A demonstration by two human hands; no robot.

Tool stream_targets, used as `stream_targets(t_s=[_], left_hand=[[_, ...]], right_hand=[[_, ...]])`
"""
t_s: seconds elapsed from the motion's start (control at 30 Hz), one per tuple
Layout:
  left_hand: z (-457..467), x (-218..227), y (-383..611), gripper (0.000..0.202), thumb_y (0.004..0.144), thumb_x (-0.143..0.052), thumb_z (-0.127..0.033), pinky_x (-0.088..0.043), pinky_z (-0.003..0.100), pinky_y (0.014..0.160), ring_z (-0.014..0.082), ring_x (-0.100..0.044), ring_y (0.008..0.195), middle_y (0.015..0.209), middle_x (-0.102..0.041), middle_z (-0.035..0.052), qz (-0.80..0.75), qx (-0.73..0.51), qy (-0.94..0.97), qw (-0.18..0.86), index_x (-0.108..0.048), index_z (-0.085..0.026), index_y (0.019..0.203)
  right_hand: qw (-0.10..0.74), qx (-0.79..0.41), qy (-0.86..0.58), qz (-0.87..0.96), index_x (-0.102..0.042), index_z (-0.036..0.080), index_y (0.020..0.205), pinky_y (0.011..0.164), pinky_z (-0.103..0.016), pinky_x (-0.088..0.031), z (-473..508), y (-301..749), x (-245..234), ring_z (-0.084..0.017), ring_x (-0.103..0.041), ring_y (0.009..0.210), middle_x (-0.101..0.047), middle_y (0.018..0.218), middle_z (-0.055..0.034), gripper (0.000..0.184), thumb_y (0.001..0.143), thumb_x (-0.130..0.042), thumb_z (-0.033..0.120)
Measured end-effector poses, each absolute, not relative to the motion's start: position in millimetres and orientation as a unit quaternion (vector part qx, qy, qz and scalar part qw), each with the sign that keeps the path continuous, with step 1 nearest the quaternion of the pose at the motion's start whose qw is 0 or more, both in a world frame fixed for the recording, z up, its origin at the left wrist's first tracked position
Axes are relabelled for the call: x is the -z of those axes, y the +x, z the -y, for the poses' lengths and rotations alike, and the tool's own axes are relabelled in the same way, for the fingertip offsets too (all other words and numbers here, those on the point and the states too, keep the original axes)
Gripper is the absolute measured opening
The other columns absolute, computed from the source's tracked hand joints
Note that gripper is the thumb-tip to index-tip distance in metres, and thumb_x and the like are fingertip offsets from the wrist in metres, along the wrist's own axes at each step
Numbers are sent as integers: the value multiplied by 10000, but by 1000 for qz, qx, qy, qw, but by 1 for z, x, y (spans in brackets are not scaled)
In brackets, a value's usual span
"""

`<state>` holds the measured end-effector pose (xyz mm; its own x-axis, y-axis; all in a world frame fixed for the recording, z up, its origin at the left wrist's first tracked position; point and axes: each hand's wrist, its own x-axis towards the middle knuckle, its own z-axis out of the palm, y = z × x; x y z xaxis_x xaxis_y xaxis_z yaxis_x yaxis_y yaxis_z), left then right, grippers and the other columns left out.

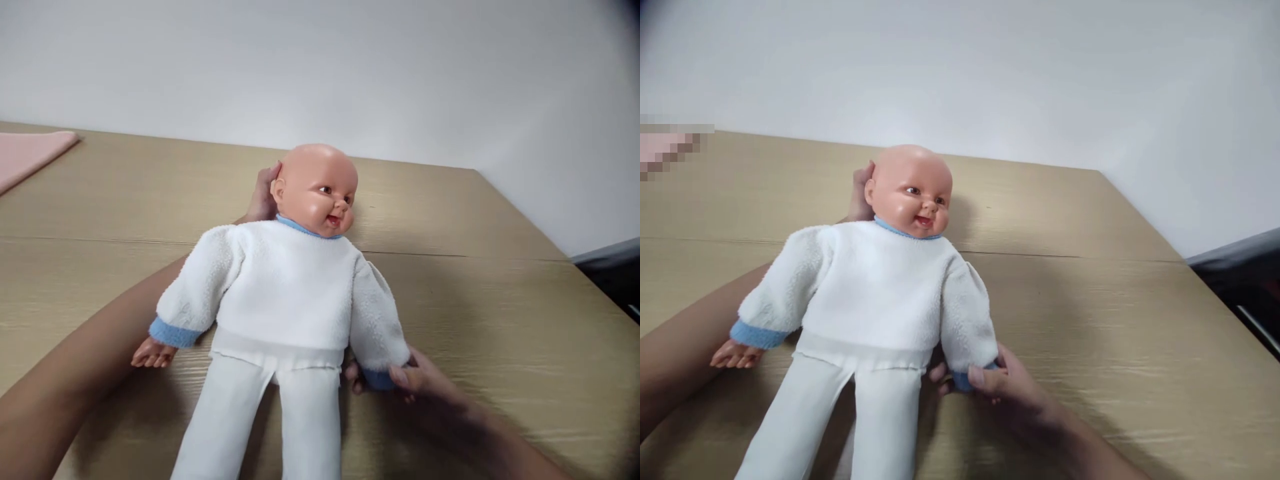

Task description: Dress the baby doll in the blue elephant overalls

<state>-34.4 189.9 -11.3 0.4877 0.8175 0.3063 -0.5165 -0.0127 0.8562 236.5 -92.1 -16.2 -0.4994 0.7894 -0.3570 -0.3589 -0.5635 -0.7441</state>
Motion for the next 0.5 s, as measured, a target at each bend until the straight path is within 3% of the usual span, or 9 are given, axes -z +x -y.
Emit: stream_targets(t_s=[0.1,0.23,0.37,0.5], left_hand=[[-198,5,-48,773,1023,-623,-749,-354,714,1416,498,-545,1624,1596,-731,172,-97,-389,484,778,-654,-142,1501],[-201,7,-58,761,1061,-551,-747,-260,699,1458,479,-436,1699,1744,-600,155,-84,-310,488,811,-650,-129,1495],[-194,10,-55,822,1110,-412,-846,-432,672,1382,455,-528,1644,1626,-714,113,-162,-336,523,766,-680,-168,1490],[-190,8,-53,727,1144,-411,-788,-552,674,1291,458,-624,1562,1499,-789,61,-254,-381,544,703,-744,-204,1422]], right_hand=[[400,-787,-407,235,-940,330,1090,988,-217,-658,88,237,2,-164,-851,1015,-901,1065,-37,238,898,-974,468],[392,-765,-435,269,-930,329,1042,950,-244,-671,89,236,2,-188,-826,971,-881,1011,-41,248,906,-940,537],[375,-745,-448,322,-930,310,1114,933,-337,-660,92,239,13,-254,-803,956,-857,981,-51,368,915,-880,615],[358,-752,-451,321,-927,280,1106,995,-390,-636,91,240,13,-283,-766,990,-823,997,-88,415,905,-870,638]])
